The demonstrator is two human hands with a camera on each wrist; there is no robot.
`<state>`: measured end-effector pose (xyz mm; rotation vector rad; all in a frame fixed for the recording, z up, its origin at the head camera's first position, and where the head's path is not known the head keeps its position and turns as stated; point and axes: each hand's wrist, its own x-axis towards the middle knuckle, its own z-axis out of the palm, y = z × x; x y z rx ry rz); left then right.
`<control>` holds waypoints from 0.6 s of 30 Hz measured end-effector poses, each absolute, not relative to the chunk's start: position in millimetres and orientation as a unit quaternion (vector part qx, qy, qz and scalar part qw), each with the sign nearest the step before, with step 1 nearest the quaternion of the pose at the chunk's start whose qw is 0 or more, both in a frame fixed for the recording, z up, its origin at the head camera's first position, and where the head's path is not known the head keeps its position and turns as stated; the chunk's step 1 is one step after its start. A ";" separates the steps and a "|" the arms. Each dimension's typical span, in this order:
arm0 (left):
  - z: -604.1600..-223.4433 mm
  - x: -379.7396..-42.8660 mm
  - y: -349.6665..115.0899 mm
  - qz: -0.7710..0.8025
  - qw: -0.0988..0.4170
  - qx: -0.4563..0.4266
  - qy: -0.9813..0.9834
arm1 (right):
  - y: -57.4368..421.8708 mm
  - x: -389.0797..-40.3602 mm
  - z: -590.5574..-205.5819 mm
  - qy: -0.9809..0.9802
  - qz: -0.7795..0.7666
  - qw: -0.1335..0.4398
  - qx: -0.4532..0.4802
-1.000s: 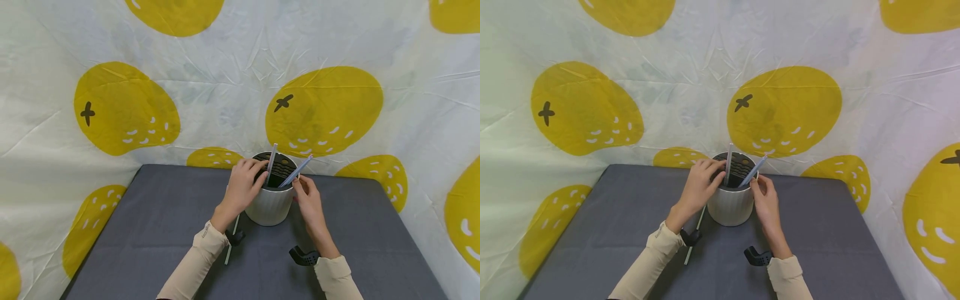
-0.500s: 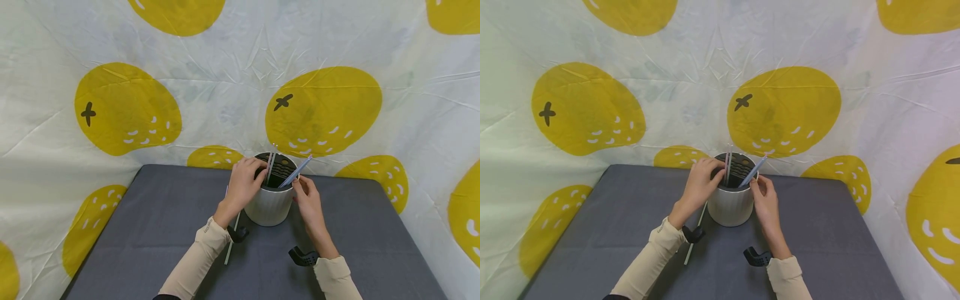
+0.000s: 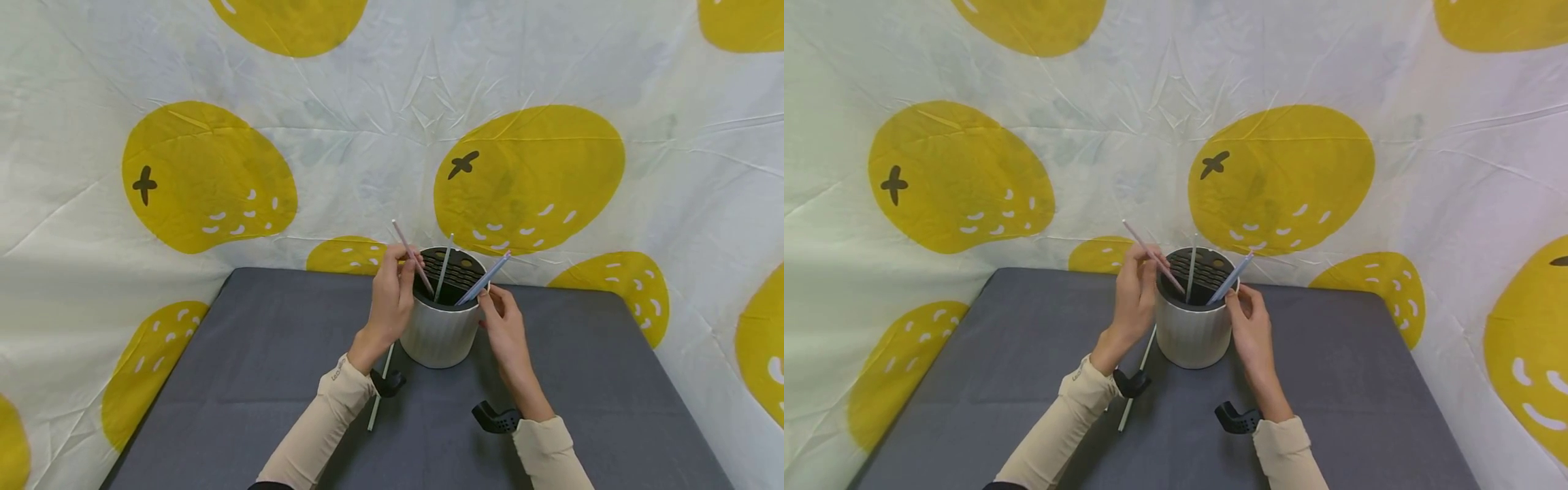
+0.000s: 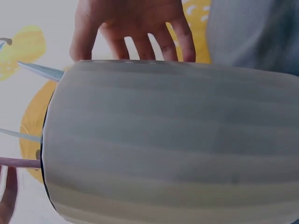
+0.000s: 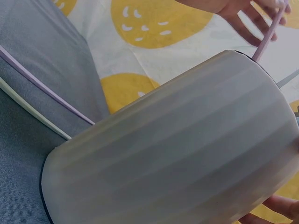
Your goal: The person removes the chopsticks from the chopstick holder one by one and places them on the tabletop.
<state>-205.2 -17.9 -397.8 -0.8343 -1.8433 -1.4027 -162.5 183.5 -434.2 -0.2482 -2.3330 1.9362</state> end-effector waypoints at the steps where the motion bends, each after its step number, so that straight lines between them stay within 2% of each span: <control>1: -397.5 -205.2 -18.1 -0.546 0.343 -0.328 -0.690 | 183.3 -162.4 -434.0 -0.766 0.635 0.050 -0.082; 6: -391.3 -204.8 -19.5 -0.577 0.421 -0.369 -0.594 | 182.9 -162.9 -433.1 -0.765 0.636 0.050 -0.082; 11: -374.6 -198.4 -23.2 -0.575 0.503 -0.375 -0.525 | 182.6 -164.6 -431.6 -0.764 0.638 0.047 -0.082; 18: -357.2 -186.3 -35.0 -0.582 0.517 -0.358 -0.515 | 182.5 -164.8 -430.1 -0.761 0.641 0.046 -0.085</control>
